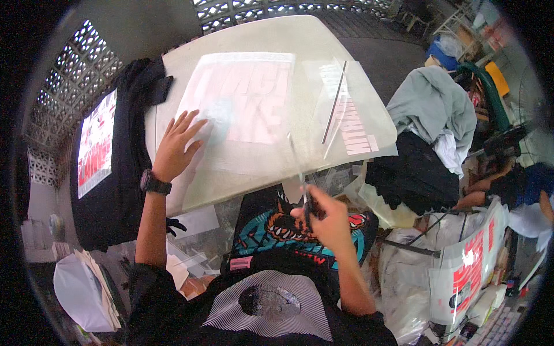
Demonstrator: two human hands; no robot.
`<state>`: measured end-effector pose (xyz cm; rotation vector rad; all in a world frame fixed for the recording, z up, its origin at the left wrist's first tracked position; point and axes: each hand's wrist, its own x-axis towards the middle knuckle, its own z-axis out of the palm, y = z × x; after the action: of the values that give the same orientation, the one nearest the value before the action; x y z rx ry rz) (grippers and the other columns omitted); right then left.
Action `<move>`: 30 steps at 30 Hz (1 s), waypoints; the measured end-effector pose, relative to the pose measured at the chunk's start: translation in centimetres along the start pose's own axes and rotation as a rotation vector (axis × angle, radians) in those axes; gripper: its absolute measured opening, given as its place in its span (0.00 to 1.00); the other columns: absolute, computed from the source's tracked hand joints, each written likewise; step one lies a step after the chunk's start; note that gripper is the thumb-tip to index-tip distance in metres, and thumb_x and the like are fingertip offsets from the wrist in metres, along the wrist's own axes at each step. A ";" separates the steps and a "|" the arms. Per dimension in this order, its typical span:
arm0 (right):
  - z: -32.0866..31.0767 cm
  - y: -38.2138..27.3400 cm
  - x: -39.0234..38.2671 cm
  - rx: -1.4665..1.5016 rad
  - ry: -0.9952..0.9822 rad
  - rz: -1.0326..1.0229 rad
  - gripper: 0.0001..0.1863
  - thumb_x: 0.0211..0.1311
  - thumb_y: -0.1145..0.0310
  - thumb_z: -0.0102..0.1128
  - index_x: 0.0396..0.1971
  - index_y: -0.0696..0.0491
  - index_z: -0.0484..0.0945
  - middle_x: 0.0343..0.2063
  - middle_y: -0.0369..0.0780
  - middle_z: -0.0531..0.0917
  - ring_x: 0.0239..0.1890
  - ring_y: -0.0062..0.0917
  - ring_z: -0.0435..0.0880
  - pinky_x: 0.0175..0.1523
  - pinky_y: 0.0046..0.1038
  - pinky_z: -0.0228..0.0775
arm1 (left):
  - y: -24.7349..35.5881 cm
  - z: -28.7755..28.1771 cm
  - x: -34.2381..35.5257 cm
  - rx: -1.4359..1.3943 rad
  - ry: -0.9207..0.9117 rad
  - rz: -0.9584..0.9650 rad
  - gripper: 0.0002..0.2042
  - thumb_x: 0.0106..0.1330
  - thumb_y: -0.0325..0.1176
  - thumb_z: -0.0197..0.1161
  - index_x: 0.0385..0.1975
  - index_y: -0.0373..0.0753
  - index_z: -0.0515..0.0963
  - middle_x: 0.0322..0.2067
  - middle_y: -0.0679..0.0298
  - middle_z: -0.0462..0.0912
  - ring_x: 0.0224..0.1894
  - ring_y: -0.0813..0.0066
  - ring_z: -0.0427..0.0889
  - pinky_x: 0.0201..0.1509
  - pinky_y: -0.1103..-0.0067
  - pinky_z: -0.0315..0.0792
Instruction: The person uses scissors to cut along the edges of printed vinyl sheets on a table, trimming excess material and separating the individual designs.
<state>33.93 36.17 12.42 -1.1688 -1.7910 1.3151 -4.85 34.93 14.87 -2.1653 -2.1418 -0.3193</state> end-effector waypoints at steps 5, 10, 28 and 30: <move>2.5 1.1 -3.2 0.187 -0.140 0.081 0.20 0.60 0.76 0.68 0.52 0.60 0.76 0.26 0.33 0.81 0.26 0.14 0.80 0.32 0.18 0.74 | 2.4 1.8 -2.7 -0.084 0.054 -0.178 0.27 0.70 0.51 0.57 0.65 0.45 0.71 0.68 0.51 0.66 0.73 0.50 0.58 0.74 0.58 0.52; 3.8 1.9 -4.5 0.421 -0.231 0.139 0.25 0.61 0.58 0.72 0.48 0.60 0.74 0.25 0.33 0.79 0.25 0.14 0.79 0.32 0.18 0.73 | 6.0 0.7 -5.3 -0.023 0.138 -0.364 0.25 0.64 0.49 0.63 0.58 0.44 0.76 0.60 0.53 0.72 0.62 0.52 0.68 0.63 0.58 0.59; 5.6 -2.4 -4.7 0.607 -0.351 0.332 0.33 0.61 0.46 0.68 0.50 0.59 0.70 0.24 0.36 0.80 0.26 0.17 0.81 0.35 0.20 0.76 | 8.7 2.7 -3.3 -0.294 0.287 -0.245 0.29 0.62 0.48 0.66 0.61 0.42 0.72 0.68 0.47 0.63 0.72 0.46 0.58 0.73 0.53 0.51; 5.7 -2.8 -4.7 0.616 -0.335 0.340 0.34 0.61 0.45 0.68 0.50 0.60 0.70 0.23 0.35 0.80 0.24 0.17 0.81 0.33 0.20 0.75 | 9.2 2.7 -3.1 -0.244 0.209 -0.214 0.31 0.64 0.50 0.65 0.64 0.44 0.70 0.70 0.49 0.61 0.74 0.46 0.55 0.74 0.52 0.48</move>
<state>30.15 29.32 13.39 -0.9571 -1.2552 2.1716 4.59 32.21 12.46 -1.9078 -2.3171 -0.8229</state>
